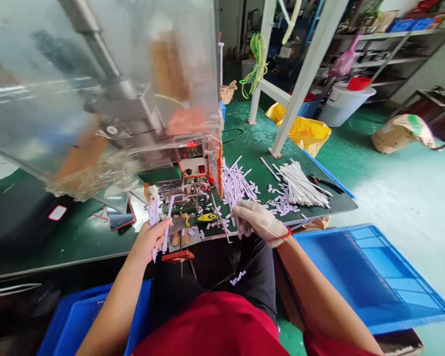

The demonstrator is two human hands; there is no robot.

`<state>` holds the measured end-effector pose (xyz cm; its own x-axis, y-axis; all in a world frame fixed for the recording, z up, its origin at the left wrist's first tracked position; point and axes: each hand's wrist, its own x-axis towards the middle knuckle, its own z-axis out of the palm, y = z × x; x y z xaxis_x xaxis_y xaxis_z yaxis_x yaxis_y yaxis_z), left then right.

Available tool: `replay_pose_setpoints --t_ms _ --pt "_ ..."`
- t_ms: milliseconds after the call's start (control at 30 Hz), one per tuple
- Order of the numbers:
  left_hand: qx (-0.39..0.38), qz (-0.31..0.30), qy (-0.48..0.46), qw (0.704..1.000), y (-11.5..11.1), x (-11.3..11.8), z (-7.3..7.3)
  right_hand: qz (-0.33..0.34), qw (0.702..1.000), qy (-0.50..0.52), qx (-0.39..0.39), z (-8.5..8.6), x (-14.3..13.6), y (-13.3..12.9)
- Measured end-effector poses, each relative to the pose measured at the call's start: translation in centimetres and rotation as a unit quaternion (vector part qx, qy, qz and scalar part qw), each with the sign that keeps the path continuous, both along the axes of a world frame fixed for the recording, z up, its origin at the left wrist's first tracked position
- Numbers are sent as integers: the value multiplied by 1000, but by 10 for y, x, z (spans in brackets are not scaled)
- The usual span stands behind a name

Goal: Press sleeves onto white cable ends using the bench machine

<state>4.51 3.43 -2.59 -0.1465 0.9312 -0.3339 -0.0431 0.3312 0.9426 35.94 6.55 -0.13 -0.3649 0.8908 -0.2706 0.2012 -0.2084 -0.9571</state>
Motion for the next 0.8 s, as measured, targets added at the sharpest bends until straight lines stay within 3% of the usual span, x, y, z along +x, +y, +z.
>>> replay_pose_setpoints --t_ms 67,167,267,367,600,800 --pt "2 21 -15 1000 -8 -8 3 47 997 50 -38 6 -23 -19" --pt "16 54 -49 997 -20 -16 6 96 989 88 -70 8 -72 -26" --pt "25 78 -80 993 -33 -21 5 78 991 85 -64 1 -121 -14" --pt "28 92 -90 991 -42 -27 0 32 992 100 -75 -13 -152 -2" --pt "24 111 -96 989 -53 -37 -14 -27 983 142 -117 -43 -172 5" --pt "12 115 -82 990 -53 -40 -16 -41 981 155 -105 -44 -173 11"
